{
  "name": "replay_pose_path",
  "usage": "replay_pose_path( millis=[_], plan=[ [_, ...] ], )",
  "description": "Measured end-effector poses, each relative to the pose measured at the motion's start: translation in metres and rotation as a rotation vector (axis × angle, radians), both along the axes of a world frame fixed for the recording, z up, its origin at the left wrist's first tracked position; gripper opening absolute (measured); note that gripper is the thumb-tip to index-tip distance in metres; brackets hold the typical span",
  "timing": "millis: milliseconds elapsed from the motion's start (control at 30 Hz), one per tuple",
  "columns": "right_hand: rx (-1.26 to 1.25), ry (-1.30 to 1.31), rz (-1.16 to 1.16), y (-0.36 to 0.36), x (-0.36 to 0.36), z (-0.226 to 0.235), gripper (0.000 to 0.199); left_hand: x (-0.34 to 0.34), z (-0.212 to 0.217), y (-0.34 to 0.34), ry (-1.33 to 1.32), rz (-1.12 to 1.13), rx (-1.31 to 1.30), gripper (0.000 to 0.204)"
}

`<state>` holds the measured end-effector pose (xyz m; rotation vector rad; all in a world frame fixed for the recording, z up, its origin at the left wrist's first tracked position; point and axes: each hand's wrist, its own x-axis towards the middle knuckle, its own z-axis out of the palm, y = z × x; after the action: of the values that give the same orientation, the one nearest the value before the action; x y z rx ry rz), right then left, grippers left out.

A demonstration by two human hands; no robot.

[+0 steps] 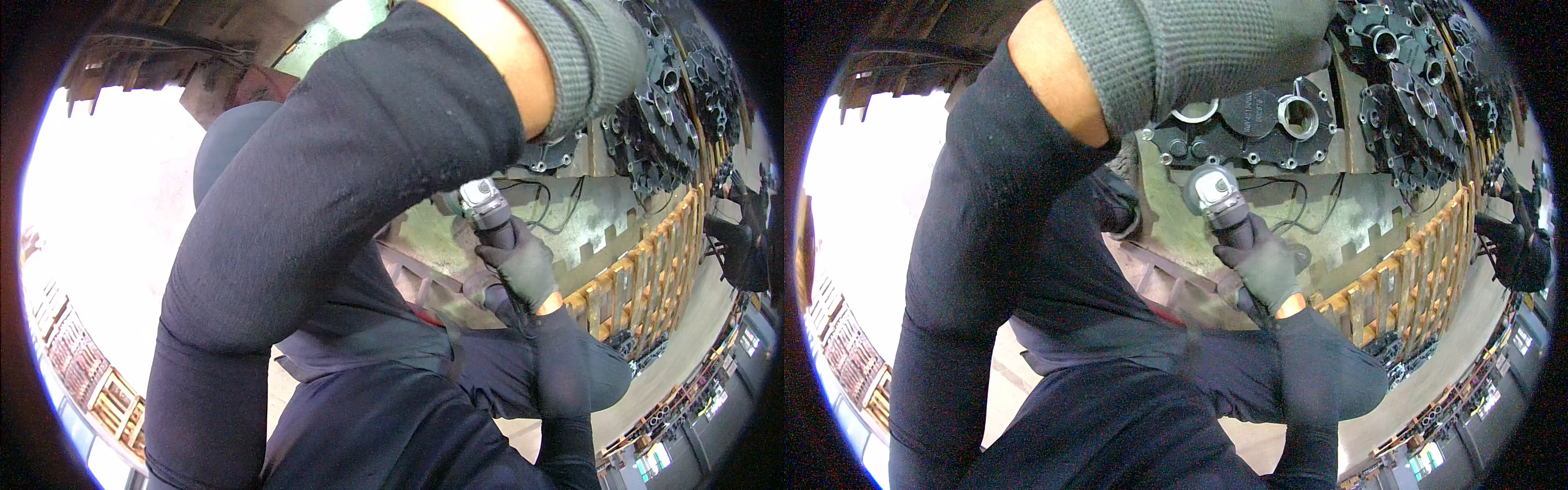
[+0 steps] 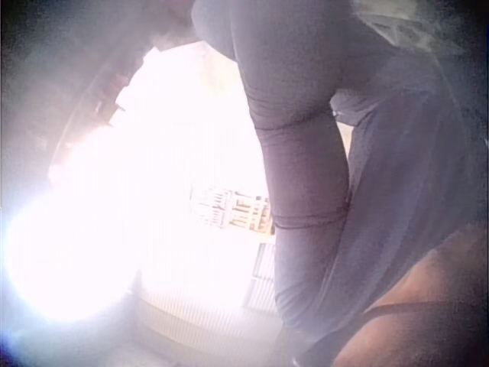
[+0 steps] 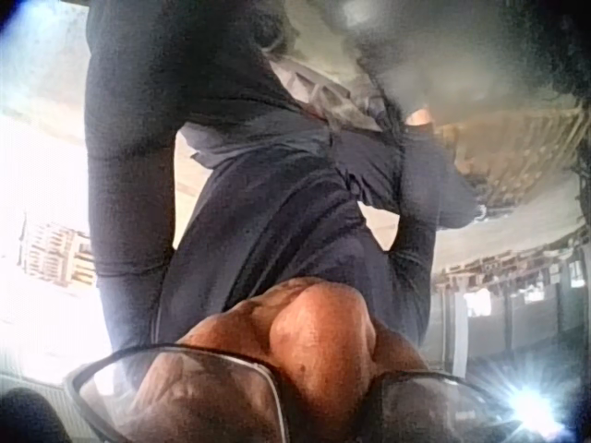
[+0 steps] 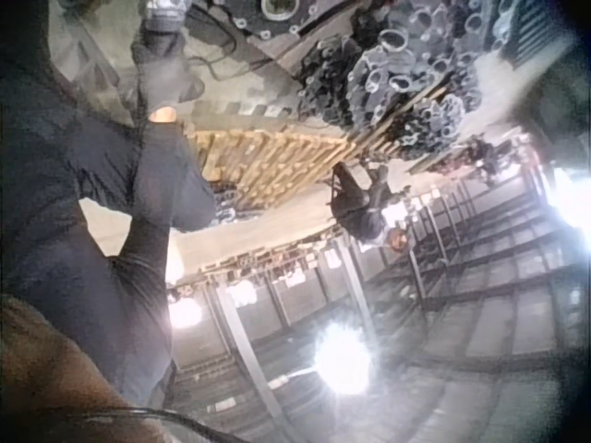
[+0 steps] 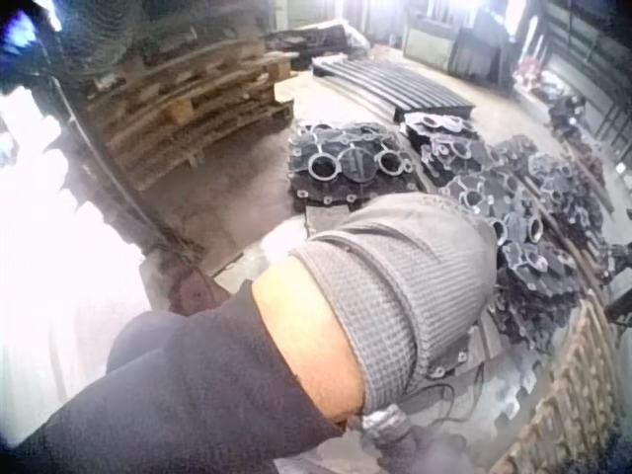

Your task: The person uses an angle grinder to smooth the edges of metal parts placed on a wooden pallet. They handle multiple parts one at a time, repositioning each piece to grind different edges before setting it aside.

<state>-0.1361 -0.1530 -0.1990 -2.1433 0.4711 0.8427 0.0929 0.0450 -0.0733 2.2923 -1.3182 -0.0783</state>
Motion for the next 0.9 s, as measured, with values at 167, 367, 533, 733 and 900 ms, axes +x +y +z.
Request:
replay_pose_path(
  millis=[167, 367, 533, 733, 900],
  plan=[
    [0.216, -0.018, -0.001, 0.025, -0.013, -0.028, 0.057, 0.002, 0.002, 0.013, -0.001, 0.013, -0.002, 0.02],
    [0.196, 0.001, 0.023, 0.054, -0.016, -0.031, 0.054, 0.004, -0.002, 0.026, 0.012, 0.037, 0.0, 0.02],
    [0.137, -0.074, 0.078, 0.059, -0.007, -0.04, 0.06, 0.006, -0.006, 0.034, 0.027, 0.043, -0.008, 0.02],
    [0.057, 0.016, 0.157, 0.056, 0.011, -0.046, 0.073, 0.01, -0.008, 0.048, 0.055, 0.04, -0.016, 0.021],
    [0.032, -0.038, 0.141, 0.063, 0.016, -0.043, 0.064, 0.011, -0.009, 0.054, 0.071, 0.037, -0.017, 0.021]
  ],
)
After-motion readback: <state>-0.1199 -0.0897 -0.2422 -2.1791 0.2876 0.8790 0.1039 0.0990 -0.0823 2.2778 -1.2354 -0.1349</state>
